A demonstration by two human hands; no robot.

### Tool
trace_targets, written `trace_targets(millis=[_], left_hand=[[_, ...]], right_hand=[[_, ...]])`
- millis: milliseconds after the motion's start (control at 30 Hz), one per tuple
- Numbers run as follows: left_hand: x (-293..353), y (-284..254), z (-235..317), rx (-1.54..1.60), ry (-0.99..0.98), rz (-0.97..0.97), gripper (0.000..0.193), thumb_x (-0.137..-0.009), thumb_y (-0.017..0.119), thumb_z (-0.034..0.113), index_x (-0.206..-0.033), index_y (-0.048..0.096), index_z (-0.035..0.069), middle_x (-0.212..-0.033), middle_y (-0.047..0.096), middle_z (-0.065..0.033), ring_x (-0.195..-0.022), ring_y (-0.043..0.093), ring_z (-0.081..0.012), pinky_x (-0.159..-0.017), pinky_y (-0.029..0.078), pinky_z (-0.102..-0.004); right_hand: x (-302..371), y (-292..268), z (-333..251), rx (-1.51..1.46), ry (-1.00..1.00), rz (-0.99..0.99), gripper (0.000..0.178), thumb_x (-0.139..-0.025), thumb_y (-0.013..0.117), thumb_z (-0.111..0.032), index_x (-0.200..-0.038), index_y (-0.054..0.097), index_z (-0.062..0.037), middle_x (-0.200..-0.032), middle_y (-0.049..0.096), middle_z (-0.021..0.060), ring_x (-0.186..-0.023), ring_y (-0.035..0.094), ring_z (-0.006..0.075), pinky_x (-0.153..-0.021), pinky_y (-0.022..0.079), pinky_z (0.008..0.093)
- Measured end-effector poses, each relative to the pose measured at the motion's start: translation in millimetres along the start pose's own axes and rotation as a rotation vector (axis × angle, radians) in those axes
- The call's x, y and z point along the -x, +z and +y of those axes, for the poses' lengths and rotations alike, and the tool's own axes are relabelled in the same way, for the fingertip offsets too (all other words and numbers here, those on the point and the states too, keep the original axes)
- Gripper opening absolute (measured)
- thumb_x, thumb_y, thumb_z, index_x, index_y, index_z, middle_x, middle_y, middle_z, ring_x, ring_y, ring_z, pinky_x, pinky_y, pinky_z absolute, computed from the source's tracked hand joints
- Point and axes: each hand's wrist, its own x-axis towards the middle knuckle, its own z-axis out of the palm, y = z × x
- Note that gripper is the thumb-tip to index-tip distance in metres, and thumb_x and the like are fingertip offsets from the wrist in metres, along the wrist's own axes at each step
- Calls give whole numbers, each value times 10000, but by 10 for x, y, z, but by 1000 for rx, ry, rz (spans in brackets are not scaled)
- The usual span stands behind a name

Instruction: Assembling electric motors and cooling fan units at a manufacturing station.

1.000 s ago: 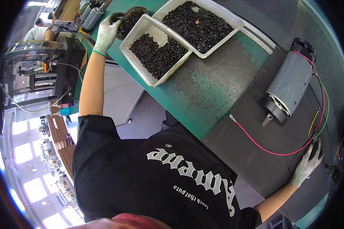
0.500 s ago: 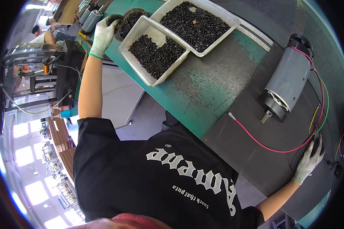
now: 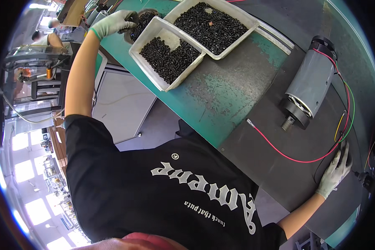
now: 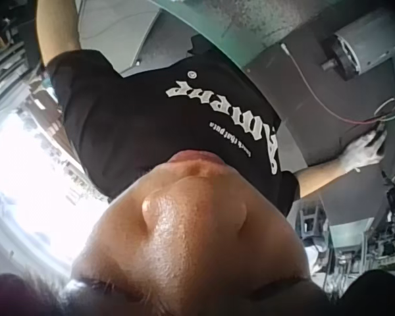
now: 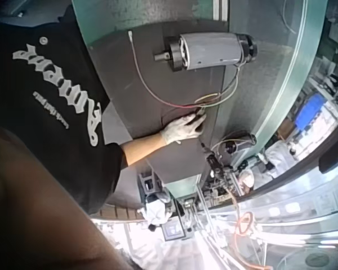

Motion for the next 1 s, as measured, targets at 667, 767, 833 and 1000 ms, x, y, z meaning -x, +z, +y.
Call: trace_targets(millis=[667,767,833,1000], left_hand=[[974,1187,2971,763,763,476,162,-872,611,19,-1022,550,6,-892,609,-63,-713,607,-134,-640,505,-259],[992,1328,3318,889,917,411,188,-856,619,-44,-1022,546,7,-898,616,-80,-771,641,-147,-664,528,-275],[996,1328,3371,876,976,435,206,-850,614,-63,-1032,545,5,-897,620,-88,-763,645,-154,-657,527,-274],[1011,1376,3450,1104,919,200,225,-838,610,-77,-1038,549,7,-901,622,-107,-743,651,-184,-652,529,-277]], right_hand=[[-61,-728,-2150,-1771,527,-192,337,-902,652,-300,-1093,519,-56,-751,481,6,-524,394,71,-439,294,208],[-116,-839,-2459,-1856,349,-232,213,-843,656,-28,-990,501,-23,-874,570,117,-680,594,177,-618,506,293],[-54,-849,-2430,-1874,287,-140,213,-828,639,31,-978,495,-16,-895,573,113,-729,603,184,-683,520,307],[-59,-986,-2461,-1681,536,-134,280,-782,670,-15,-990,483,-22,-850,525,59,-698,560,151,-629,486,275]])
